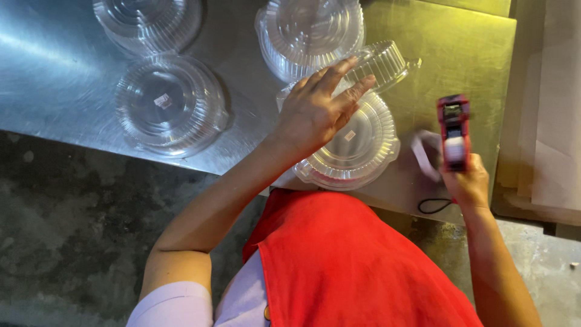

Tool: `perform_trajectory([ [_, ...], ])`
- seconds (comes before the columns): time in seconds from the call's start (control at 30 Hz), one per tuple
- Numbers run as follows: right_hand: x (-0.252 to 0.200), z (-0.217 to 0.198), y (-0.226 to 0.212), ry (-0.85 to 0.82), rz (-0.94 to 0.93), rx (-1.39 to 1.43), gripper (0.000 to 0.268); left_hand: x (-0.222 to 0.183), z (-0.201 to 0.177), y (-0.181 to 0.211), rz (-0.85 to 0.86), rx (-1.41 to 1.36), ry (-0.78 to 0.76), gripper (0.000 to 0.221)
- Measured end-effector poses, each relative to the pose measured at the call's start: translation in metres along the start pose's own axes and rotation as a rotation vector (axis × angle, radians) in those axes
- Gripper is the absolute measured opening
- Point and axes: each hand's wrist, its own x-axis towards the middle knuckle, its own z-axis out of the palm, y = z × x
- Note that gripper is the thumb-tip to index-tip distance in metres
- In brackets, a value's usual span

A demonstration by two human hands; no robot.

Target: The person separates plastic containers and lids on a metal surface, then uses a red labeling tool to apply stickers to the lids.

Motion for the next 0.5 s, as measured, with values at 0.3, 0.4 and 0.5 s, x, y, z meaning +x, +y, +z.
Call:
perform_trajectory([
  [0.3,-0.029,0.000,-0.078,-0.553,0.087,1.188,0.064,-0.004,0.000,0.005,0.003,0.032,-0.025,0.049],
  [0.4,-0.030,-0.006,-0.083,-0.521,0.068,1.224,0.061,-0.005,0.001,0.005,0.003,0.031,-0.027,0.049],
  [0.5,-0.030,-0.008,-0.075,-0.512,0.086,1.252,0.059,-0.007,0.005,0.004,0.011,0.036,-0.031,0.048],
])
